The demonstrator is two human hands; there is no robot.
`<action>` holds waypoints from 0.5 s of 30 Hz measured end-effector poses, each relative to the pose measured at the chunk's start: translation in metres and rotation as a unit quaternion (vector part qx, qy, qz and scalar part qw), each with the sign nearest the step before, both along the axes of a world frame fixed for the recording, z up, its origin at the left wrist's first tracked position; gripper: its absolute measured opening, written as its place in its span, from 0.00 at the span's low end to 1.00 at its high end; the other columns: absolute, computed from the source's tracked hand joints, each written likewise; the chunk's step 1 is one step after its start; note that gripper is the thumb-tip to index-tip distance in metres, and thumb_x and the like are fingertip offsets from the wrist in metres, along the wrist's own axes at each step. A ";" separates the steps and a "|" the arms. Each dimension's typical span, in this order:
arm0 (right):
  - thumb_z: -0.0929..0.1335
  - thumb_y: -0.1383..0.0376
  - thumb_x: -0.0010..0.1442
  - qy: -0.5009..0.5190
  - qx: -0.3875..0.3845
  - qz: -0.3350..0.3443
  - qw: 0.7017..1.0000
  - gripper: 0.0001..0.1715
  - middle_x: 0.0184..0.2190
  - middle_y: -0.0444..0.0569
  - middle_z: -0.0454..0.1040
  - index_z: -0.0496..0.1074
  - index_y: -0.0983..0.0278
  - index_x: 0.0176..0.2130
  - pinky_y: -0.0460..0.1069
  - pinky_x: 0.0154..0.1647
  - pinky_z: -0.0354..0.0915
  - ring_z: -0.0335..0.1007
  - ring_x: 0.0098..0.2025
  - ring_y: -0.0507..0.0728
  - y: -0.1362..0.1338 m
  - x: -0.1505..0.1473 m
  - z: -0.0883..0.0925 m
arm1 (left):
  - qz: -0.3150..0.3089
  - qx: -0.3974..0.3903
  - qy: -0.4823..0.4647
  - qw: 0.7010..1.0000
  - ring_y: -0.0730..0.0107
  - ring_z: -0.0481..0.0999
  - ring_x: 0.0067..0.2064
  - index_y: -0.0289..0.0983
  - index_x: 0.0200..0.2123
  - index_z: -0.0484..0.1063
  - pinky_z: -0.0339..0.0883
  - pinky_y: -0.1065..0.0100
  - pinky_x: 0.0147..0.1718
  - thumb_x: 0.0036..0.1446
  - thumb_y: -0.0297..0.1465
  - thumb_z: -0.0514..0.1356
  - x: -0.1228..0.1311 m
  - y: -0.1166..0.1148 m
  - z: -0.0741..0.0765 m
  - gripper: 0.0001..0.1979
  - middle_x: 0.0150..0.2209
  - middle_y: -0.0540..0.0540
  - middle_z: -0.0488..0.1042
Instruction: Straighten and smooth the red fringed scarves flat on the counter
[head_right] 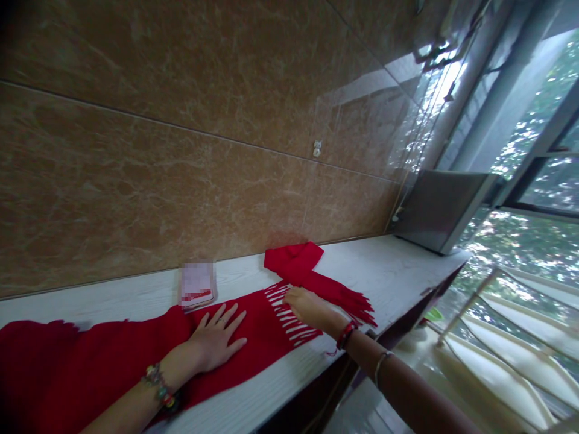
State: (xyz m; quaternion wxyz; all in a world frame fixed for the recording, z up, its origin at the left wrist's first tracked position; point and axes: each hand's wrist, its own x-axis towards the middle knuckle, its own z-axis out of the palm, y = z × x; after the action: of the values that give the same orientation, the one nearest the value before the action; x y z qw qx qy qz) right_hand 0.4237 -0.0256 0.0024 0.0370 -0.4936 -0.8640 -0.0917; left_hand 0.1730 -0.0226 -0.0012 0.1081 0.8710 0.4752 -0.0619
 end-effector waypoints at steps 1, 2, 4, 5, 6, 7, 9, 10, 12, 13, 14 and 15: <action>0.58 0.73 0.57 0.000 -0.001 0.022 1.000 0.15 0.40 0.50 0.71 0.69 0.65 0.40 0.49 0.47 0.60 0.65 0.44 0.54 -0.001 -0.007 0.000 | 0.000 -0.002 0.003 1.000 0.51 0.38 0.62 0.39 0.60 0.45 0.38 0.46 0.56 0.56 0.48 0.41 0.000 0.000 0.000 0.32 0.62 0.43 0.39; 0.58 0.73 0.57 -0.005 -0.003 0.035 0.999 0.15 0.39 0.50 0.72 0.70 0.65 0.40 0.49 0.47 0.61 0.65 0.43 0.54 -0.001 -0.012 -0.002 | -0.001 -0.003 0.005 1.000 0.52 0.38 0.62 0.39 0.61 0.45 0.37 0.47 0.56 0.56 0.48 0.41 0.000 0.000 0.000 0.32 0.62 0.43 0.38; 0.59 0.74 0.57 -0.028 -0.003 0.020 0.999 0.15 0.39 0.51 0.72 0.70 0.66 0.39 0.49 0.46 0.61 0.66 0.42 0.55 0.002 -0.016 -0.006 | -0.001 0.000 0.004 1.000 0.52 0.38 0.62 0.39 0.61 0.45 0.37 0.47 0.56 0.56 0.48 0.40 0.000 0.001 -0.001 0.32 0.63 0.43 0.38; 0.59 0.74 0.56 -0.041 -0.001 -0.001 0.999 0.14 0.39 0.52 0.72 0.70 0.66 0.39 0.49 0.46 0.61 0.66 0.42 0.55 0.004 -0.014 -0.008 | -0.002 0.002 0.002 1.000 0.52 0.38 0.62 0.39 0.61 0.45 0.37 0.47 0.56 0.56 0.48 0.40 0.000 0.001 -0.002 0.32 0.63 0.43 0.39; 0.60 0.74 0.55 -0.050 0.002 -0.023 0.998 0.14 0.39 0.53 0.72 0.71 0.67 0.38 0.49 0.45 0.62 0.67 0.41 0.56 0.007 -0.009 -0.010 | -0.003 0.005 -0.001 1.000 0.52 0.38 0.62 0.39 0.60 0.45 0.38 0.47 0.56 0.56 0.48 0.40 -0.001 0.001 -0.003 0.32 0.62 0.43 0.39; 0.60 0.75 0.55 -0.056 0.005 -0.043 0.997 0.13 0.38 0.54 0.72 0.71 0.68 0.37 0.50 0.44 0.62 0.67 0.41 0.57 0.009 -0.003 -0.012 | -0.004 0.008 -0.004 1.000 0.52 0.38 0.62 0.40 0.60 0.46 0.38 0.47 0.56 0.56 0.48 0.40 -0.001 0.002 -0.004 0.32 0.62 0.43 0.40; 0.61 0.75 0.53 -0.059 0.013 -0.073 0.996 0.12 0.35 0.57 0.73 0.72 0.69 0.34 0.51 0.42 0.63 0.68 0.38 0.58 0.012 0.008 -0.012 | -0.007 0.012 -0.006 1.000 0.51 0.39 0.62 0.39 0.60 0.46 0.39 0.47 0.56 0.56 0.48 0.40 -0.001 0.002 -0.005 0.32 0.62 0.43 0.40; 0.61 0.75 0.53 -0.058 0.016 -0.081 0.995 0.12 0.34 0.57 0.73 0.72 0.70 0.33 0.51 0.41 0.63 0.68 0.38 0.59 0.013 0.011 -0.012 | -0.007 0.013 -0.006 1.000 0.51 0.39 0.62 0.39 0.60 0.46 0.39 0.47 0.55 0.56 0.48 0.40 -0.001 0.002 -0.005 0.32 0.62 0.43 0.40; 0.60 0.74 0.54 -0.052 0.021 -0.085 0.995 0.13 0.34 0.57 0.73 0.72 0.70 0.34 0.52 0.42 0.62 0.68 0.38 0.58 0.010 0.010 -0.009 | -0.006 0.011 -0.006 1.000 0.51 0.39 0.62 0.39 0.60 0.46 0.39 0.46 0.55 0.56 0.48 0.40 -0.001 0.002 -0.005 0.32 0.62 0.42 0.40; 0.59 0.74 0.55 -0.046 0.021 -0.079 0.996 0.13 0.36 0.56 0.72 0.71 0.69 0.36 0.51 0.43 0.61 0.67 0.40 0.58 0.008 0.005 -0.009 | -0.004 0.010 -0.006 1.000 0.51 0.39 0.62 0.39 0.60 0.46 0.39 0.46 0.55 0.56 0.48 0.41 0.000 0.002 -0.005 0.32 0.62 0.42 0.40; 0.59 0.73 0.56 -0.039 0.018 -0.070 0.997 0.14 0.36 0.54 0.72 0.71 0.68 0.37 0.50 0.44 0.61 0.67 0.40 0.57 0.005 -0.001 -0.009 | -0.003 0.009 -0.005 1.000 0.51 0.39 0.62 0.39 0.60 0.46 0.38 0.46 0.56 0.56 0.48 0.41 0.000 0.001 -0.004 0.32 0.62 0.43 0.40; 0.58 0.73 0.56 -0.030 0.013 -0.059 0.998 0.15 0.36 0.52 0.73 0.71 0.67 0.38 0.49 0.44 0.61 0.67 0.40 0.56 0.002 -0.008 -0.010 | -0.002 0.008 -0.003 1.000 0.51 0.39 0.62 0.39 0.60 0.46 0.38 0.47 0.56 0.56 0.48 0.41 0.000 0.001 -0.003 0.32 0.62 0.43 0.40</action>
State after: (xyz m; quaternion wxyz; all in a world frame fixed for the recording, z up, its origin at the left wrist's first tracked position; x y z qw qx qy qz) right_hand 0.4162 -0.0234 -0.0071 0.0123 -0.5407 -0.8327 -0.1193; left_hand 0.1729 -0.0215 -0.0046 0.1025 0.8729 0.4738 -0.0557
